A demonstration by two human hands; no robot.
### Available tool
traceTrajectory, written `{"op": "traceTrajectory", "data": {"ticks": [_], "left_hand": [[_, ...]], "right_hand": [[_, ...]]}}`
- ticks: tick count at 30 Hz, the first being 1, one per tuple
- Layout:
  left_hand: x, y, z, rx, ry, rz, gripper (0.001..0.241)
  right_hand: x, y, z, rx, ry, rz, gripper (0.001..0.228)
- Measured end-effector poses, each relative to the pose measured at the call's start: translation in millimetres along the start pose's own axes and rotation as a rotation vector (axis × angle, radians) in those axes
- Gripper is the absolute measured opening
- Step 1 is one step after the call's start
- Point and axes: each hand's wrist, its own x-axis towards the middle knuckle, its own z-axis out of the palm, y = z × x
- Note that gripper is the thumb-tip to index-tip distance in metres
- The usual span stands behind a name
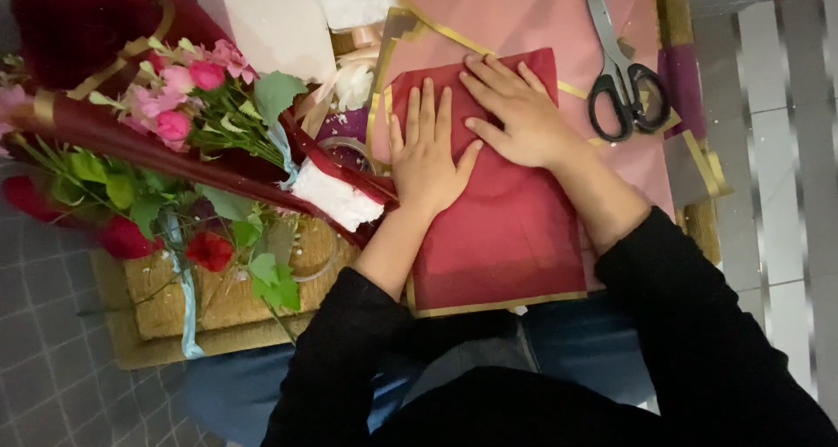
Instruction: The person is preparing and folding decorative paper to wrap a bouquet of flowers.
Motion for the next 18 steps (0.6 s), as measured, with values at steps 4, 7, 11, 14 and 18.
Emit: {"op": "traceTrajectory", "data": {"ticks": [4, 7, 11, 14, 18], "left_hand": [[-1.5, 1.4, -2.1, 0.023, 0.024, -0.003, 0.089], [-0.4, 2.2, -3.7, 0.016, 0.022, -0.007, 0.09], [1.3, 2.4, -2.6, 0.031, -0.016, -0.022, 0.09], [0.3, 3.5, -4.4, 0.029, -0.007, -0.011, 0.09], [-2.8, 5.0, -7.6, -0.01, 0.109, 0.004, 0.086]], "right_hand": [[2.1, 7.0, -9.4, 0.233, 0.017, 0.031, 0.067], [2.2, 18.9, -11.5, 0.509, 0.067, 0.013, 0.057], [3.4, 28.8, -17.6, 0.856, 0.126, 0.139, 0.043], [3.7, 29.3, -18.3, 1.013, 0.218, 0.216, 0.033], [0.7, 20.0, -17.9, 1.08, 0.376, 0.248, 0.027]]}}
